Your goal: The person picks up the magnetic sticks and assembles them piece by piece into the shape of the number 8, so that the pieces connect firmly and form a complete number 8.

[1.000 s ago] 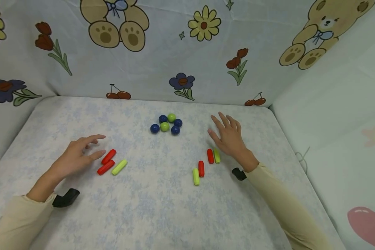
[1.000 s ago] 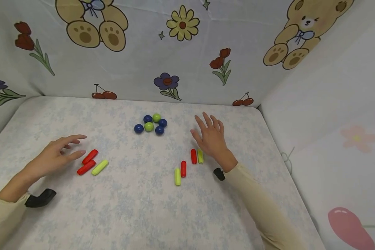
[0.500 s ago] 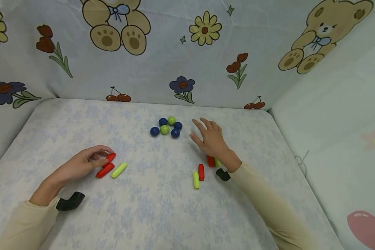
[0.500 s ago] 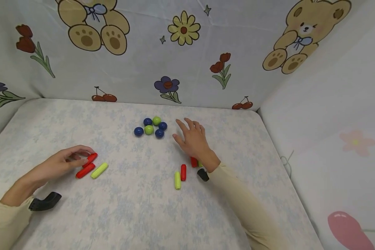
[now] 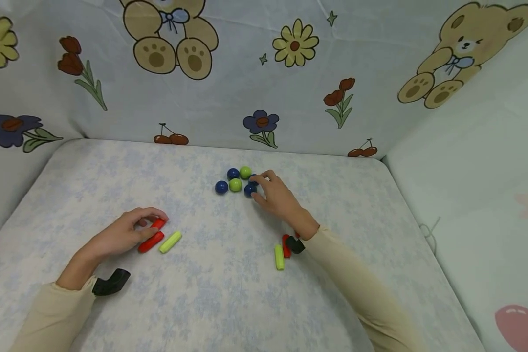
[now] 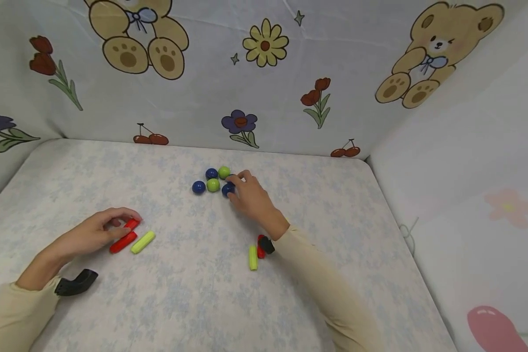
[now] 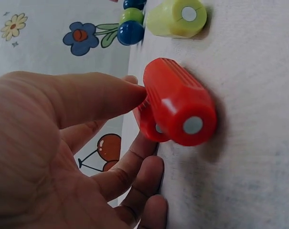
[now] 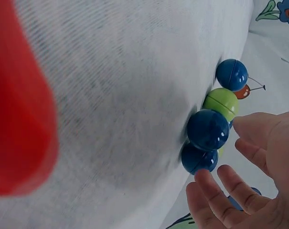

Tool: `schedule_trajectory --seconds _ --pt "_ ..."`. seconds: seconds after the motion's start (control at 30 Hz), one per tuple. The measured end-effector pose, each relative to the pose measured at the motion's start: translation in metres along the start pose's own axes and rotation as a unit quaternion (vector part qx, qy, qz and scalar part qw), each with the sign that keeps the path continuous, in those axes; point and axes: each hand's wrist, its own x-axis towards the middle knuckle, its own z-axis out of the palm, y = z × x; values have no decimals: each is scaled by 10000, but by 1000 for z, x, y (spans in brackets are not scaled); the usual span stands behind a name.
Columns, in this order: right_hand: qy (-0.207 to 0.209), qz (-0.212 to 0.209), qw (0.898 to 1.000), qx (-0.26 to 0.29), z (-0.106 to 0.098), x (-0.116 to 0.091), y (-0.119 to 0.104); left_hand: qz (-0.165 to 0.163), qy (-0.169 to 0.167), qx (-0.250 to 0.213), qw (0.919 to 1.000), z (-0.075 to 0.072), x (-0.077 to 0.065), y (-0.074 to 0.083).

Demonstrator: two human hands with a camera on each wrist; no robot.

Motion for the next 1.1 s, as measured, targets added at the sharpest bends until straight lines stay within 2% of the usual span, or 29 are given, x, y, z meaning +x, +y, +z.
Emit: schedule_trajectory --seconds 0.23,0.57,0.93,1.1 --pt "-131 132 9998 -89 4 6 -9 -48 203 222 9995 3 3 1" --pt "-127 166 9996 -179 8 7 -11 -66 238 297 9993 3 2 3" --pt "-132 6 9999 103 4 0 -5 -63 325 456 9984 5 4 3" --pt "-198 -92 9988 430 1 -12 -5 -47 370 521 9979 6 4 1"
